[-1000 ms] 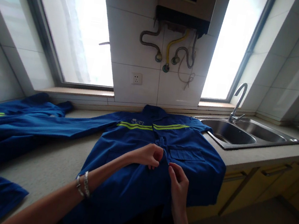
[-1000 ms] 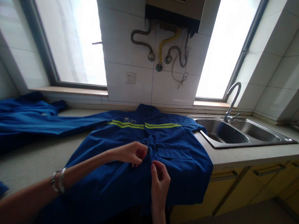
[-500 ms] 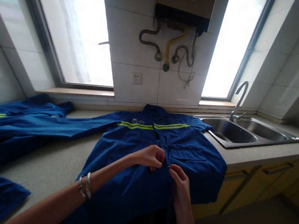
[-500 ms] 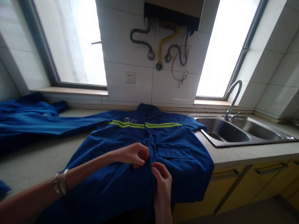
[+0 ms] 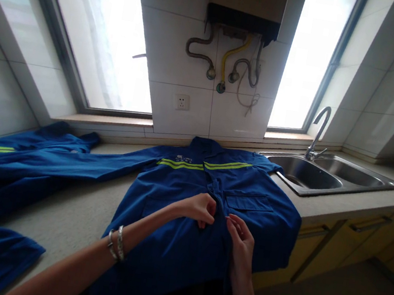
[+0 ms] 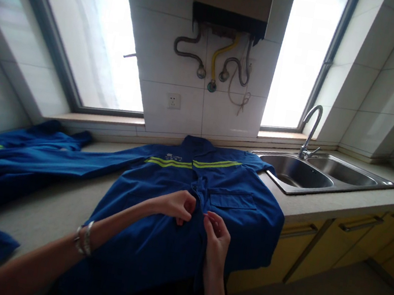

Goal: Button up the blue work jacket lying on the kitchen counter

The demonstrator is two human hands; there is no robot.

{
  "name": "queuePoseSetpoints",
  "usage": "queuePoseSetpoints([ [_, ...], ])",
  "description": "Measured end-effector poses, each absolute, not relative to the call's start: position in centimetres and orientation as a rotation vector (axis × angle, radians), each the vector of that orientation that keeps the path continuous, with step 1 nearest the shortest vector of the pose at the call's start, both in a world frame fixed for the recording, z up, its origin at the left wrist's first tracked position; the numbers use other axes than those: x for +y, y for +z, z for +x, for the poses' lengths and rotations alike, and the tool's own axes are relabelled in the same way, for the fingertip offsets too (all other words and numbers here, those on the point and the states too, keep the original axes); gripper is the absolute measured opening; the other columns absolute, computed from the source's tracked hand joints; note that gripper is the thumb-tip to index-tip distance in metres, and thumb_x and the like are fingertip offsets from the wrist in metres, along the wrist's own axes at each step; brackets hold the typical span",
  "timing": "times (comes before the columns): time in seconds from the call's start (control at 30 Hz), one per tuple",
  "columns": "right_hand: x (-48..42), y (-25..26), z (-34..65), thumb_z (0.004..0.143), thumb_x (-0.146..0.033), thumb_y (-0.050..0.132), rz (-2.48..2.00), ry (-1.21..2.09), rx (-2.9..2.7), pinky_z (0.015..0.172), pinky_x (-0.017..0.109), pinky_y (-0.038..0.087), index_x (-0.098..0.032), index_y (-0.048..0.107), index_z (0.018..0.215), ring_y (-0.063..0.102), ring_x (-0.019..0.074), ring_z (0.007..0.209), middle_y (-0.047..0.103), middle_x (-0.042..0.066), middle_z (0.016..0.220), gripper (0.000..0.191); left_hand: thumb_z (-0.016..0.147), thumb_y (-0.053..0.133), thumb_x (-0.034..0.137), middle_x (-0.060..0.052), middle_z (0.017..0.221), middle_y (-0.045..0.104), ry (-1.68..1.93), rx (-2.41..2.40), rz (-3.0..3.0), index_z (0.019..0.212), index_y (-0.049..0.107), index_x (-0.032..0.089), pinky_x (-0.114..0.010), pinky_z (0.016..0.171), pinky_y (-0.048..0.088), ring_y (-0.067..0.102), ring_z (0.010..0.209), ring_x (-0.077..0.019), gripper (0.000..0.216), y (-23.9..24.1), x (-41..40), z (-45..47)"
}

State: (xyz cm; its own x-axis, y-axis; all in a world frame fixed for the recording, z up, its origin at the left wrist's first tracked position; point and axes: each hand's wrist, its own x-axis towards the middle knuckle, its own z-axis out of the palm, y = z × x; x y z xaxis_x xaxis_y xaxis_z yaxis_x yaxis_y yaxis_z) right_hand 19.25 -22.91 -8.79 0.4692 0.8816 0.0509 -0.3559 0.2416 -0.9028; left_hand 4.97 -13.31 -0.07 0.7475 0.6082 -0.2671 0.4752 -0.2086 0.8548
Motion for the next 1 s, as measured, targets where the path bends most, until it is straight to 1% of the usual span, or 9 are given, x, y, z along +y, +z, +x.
queuePoseSetpoints([
  [0.07,-22.9,-8.9,19.4,0.065,-0.037,0.076,-0.971,0.905,-0.590,0.075,0.029,0.051,-0.015,0.071,0.095,0.065,0.0233,0.091,0.070,0.009,0.094,0.038,0.061,0.058,0.014,0.004,0.054,0.059,0.140,0.787,1.927,0.080,0.057,0.013,-0.020,0.043,0.049,0.061,0.047,-0.0131,0.019,-0.2,-13.5,5.0],
  [0.13,-22.9,-9.0,19.5,0.066,-0.036,0.076,-0.951,0.918,-0.572,0.075,0.029,0.051,-0.015,0.071,0.093,0.065,0.0229,0.089,0.070,0.009,0.094,0.035,0.063,0.057,0.014,0.004,0.055,0.060,0.130,0.746,1.962,0.085,0.058,0.013,-0.018,0.043,0.048,0.061,0.047,-0.0122,0.022,-0.4,-13.5,4.9],
  [0.3,-23.1,-8.6,19.7,0.070,-0.033,0.072,-0.959,1.024,-0.733,0.068,0.027,0.050,-0.017,0.071,0.090,0.064,0.0197,0.079,0.070,0.006,0.089,0.025,0.064,0.059,0.014,0.002,0.059,0.063,0.109,0.702,1.884,0.083,0.062,0.012,-0.021,0.049,0.052,0.064,0.054,-0.0137,0.019,-0.4,-12.6,4.4],
  [0.43,-23.4,-7.9,20.2,0.076,-0.029,0.065,-1.038,0.827,-1.035,0.077,0.027,0.049,-0.017,0.072,0.086,0.063,0.0205,0.088,0.068,0.007,0.093,0.017,0.064,0.062,0.015,0.002,0.060,0.063,0.115,0.684,1.839,0.081,0.063,0.012,-0.021,0.050,0.053,0.064,0.054,-0.0138,0.018,-0.5,-12.1,4.3],
  [0.5,-23.6,-7.7,20.3,0.080,-0.029,0.061,-1.064,0.711,-1.149,0.079,0.028,0.050,-0.016,0.071,0.083,0.062,0.0204,0.090,0.067,0.008,0.095,0.017,0.063,0.063,0.016,0.002,0.060,0.064,0.118,0.691,1.843,0.080,0.063,0.012,-0.021,0.049,0.052,0.064,0.054,-0.0134,0.017,-0.6,-12.1,4.3],
  [0.63,-23.9,-7.7,20.2,0.081,-0.030,0.062,-1.122,0.528,-1.291,0.072,0.026,0.051,-0.017,0.069,0.087,0.061,0.0191,0.087,0.064,0.009,0.097,0.016,0.064,0.063,0.017,0.002,0.063,0.064,0.135,0.664,1.869,0.082,0.063,0.012,-0.020,0.049,0.051,0.063,0.054,-0.0126,0.018,-0.9,-11.9,4.3],
  [0.73,-23.9,-8.0,20.0,0.083,-0.029,0.061,-1.152,0.412,-1.365,0.070,0.026,0.050,-0.019,0.068,0.091,0.060,0.0176,0.083,0.063,0.007,0.094,0.015,0.066,0.062,0.017,0.001,0.063,0.063,0.134,0.662,1.894,0.081,0.063,0.012,-0.019,0.049,0.050,0.063,0.055,-0.0129,0.016,-1.1,-11.8,4.3],
  [0.87,-23.4,-8.8,19.8,0.086,-0.030,0.057,-1.183,0.380,-1.335,0.068,0.026,0.048,-0.019,0.067,0.085,0.060,0.0168,0.079,0.064,0.005,0.086,0.014,0.068,0.057,0.015,0.002,0.061,0.061,0.106,0.650,1.966,0.081,0.060,0.013,-0.018,0.046,0.048,0.063,0.054,-0.0128,0.013,-0.9,-12.1,4.3],
  [1.0,-23.0,-9.5,19.4,0.082,-0.035,0.062,-1.262,0.423,-1.213,0.072,0.028,0.047,-0.018,0.062,0.081,0.060,0.0177,0.077,0.065,0.004,0.083,0.017,0.070,0.051,0.013,0.003,0.060,0.061,0.068,0.636,1.989,0.084,0.055,0.015,-0.019,0.045,0.048,0.060,0.050,-0.0115,0.015,-0.7,-12.6,4.5],
])
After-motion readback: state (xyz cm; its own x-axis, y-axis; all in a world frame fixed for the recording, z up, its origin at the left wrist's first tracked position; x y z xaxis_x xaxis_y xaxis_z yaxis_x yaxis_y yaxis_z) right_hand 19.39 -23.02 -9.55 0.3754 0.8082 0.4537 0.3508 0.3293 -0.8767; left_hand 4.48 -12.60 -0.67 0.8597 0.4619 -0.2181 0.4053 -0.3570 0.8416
